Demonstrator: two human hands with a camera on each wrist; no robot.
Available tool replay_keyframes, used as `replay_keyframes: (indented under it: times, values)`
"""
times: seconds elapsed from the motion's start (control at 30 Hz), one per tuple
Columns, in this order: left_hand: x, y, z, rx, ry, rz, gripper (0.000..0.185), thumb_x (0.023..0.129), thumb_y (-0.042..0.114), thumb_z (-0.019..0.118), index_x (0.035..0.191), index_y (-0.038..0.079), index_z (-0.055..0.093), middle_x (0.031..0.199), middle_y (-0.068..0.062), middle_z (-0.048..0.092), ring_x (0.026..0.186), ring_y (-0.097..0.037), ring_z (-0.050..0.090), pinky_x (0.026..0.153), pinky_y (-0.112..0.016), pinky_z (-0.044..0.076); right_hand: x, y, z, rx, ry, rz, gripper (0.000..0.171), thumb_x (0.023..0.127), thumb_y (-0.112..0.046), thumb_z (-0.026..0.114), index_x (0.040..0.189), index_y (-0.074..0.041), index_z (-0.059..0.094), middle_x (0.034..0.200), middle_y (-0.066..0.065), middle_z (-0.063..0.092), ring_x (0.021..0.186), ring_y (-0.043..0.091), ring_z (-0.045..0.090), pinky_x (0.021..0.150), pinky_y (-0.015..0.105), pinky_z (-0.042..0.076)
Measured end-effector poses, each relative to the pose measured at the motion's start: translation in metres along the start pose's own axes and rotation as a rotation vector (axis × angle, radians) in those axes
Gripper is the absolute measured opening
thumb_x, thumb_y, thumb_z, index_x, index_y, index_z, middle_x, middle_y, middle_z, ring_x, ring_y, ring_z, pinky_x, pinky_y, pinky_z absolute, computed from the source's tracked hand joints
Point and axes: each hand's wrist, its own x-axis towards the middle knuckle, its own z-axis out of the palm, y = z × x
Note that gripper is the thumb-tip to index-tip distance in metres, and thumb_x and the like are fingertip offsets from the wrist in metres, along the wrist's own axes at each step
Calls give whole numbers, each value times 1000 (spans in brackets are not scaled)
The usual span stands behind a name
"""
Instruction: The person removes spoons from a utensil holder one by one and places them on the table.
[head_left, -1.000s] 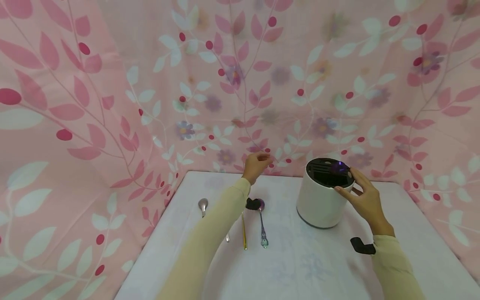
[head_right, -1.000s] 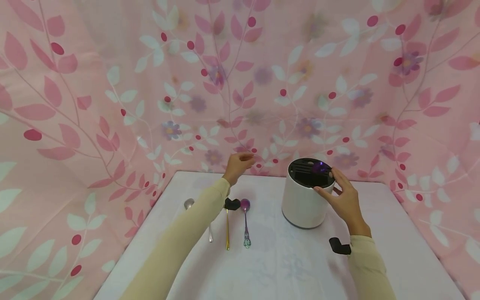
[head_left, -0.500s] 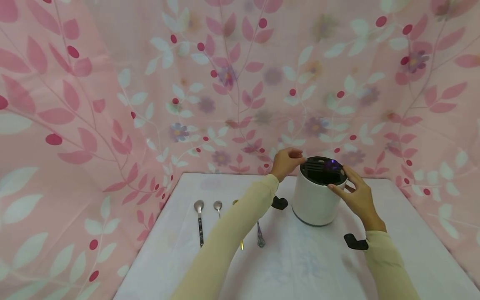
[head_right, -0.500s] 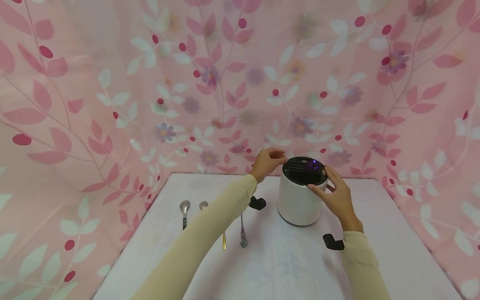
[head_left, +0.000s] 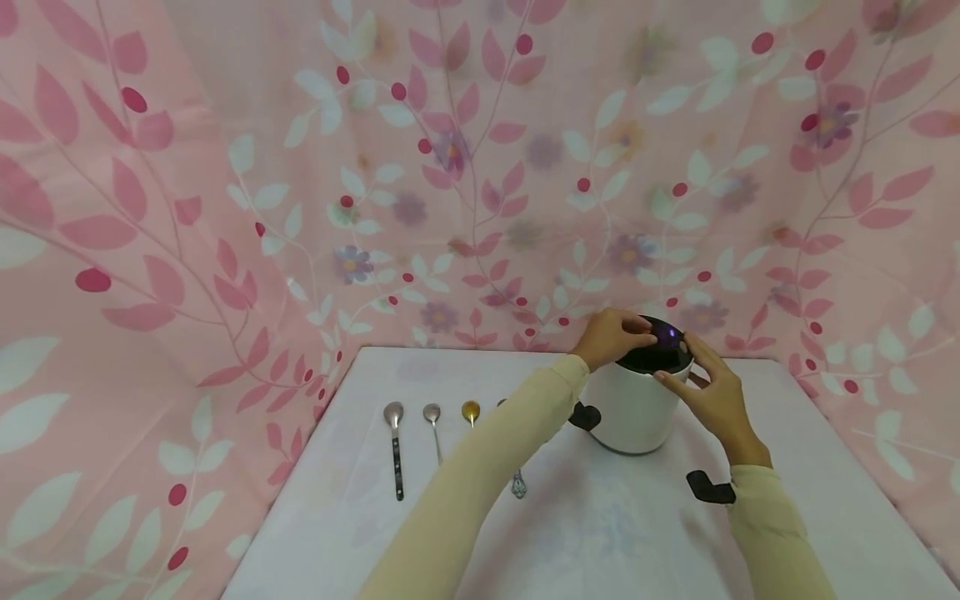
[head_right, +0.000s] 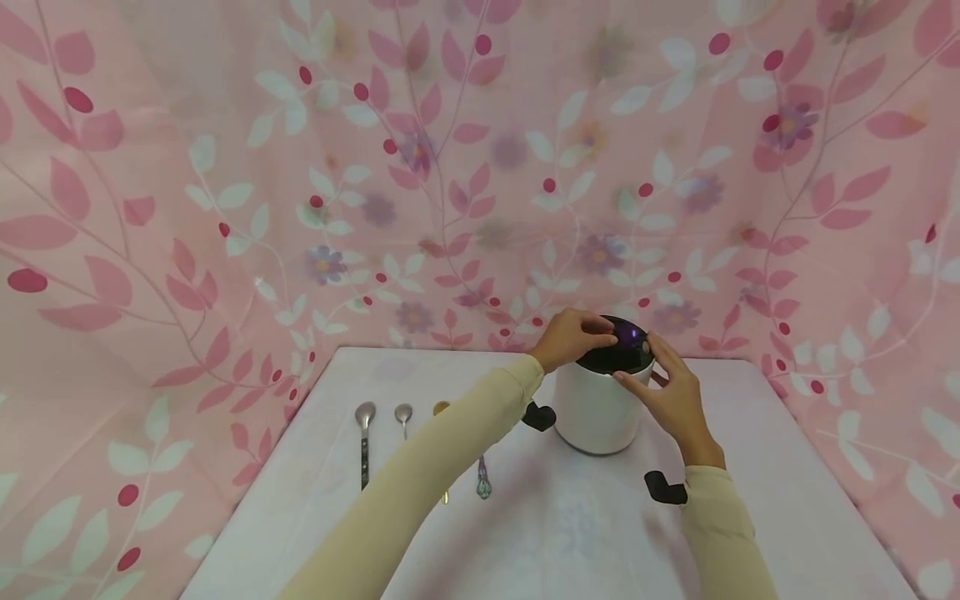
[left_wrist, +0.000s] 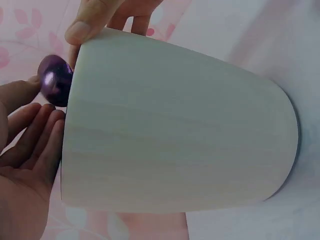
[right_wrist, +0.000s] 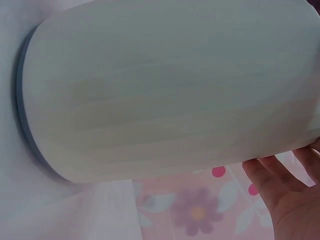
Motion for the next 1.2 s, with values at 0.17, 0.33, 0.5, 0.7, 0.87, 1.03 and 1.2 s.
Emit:
replay_keyframes:
  times: [0.17, 0.33, 0.5, 0.7, 0.87, 1.03, 1.2]
  values:
    - [-2, 3, 4, 20, -19, -9, 29, 87, 29, 76, 112, 15, 74, 101, 9, 72, 91, 3, 63, 80, -8, 48, 0, -1, 1, 10, 10, -8, 82, 86, -36, 76, 153, -33, 28, 158, -3, 28, 138, 28, 36, 98, 46, 43]
    - [-4, 7, 7, -2, -93, 32, 28, 88, 30, 74, 113, 17, 74, 103, 12, 71, 91, 5, 61, 79, -7, 47, 1, -4, 1, 23, 16, -34, 82, 86, -32, 77, 153, -31, 29, 157, -2, 29, 139, 25, 35, 99, 42, 44]
    - [-7, 8, 6, 4, -289, 122, 17, 96, 17, 64, 109, 17, 75, 100, 14, 71, 94, 8, 59, 80, -6, 46, 0, -3, 1, 21, 18, -59, 80, 87, -28, 76, 152, -30, 31, 157, -2, 30, 139, 19, 35, 96, 22, 45]
    - [-9, 5, -5, -170, -482, 116, 27, 94, -3, 58, 116, 7, 71, 102, 7, 71, 93, 4, 62, 82, -11, 50, -1, -3, 2, 22, 24, -45, 79, 87, -30, 76, 152, -30, 31, 156, -4, 31, 139, 17, 35, 95, 21, 43]
    - [-10, 7, -13, -190, -563, 88, 32, 90, -2, 64, 120, 9, 69, 109, 8, 68, 95, 1, 61, 81, -14, 52, -2, -2, 1, 20, 23, -52, 79, 87, -29, 75, 153, -30, 31, 157, -3, 31, 140, 19, 34, 96, 22, 43]
    - [-10, 9, -15, -102, -595, 92, 31, 89, 6, 71, 119, 14, 72, 109, 12, 68, 94, 3, 61, 80, -12, 51, -2, -1, 2, 41, 28, -73, 78, 87, -26, 76, 152, -30, 32, 157, -1, 31, 138, 12, 35, 91, 7, 40]
    - [-9, -1, -13, -114, -466, 138, 18, 91, 14, 71, 107, 16, 77, 108, 13, 69, 102, 5, 57, 84, -11, 48, -2, -4, 1, 35, 24, -68, 79, 87, -24, 76, 152, -28, 31, 157, 4, 31, 138, 21, 37, 95, 17, 44]
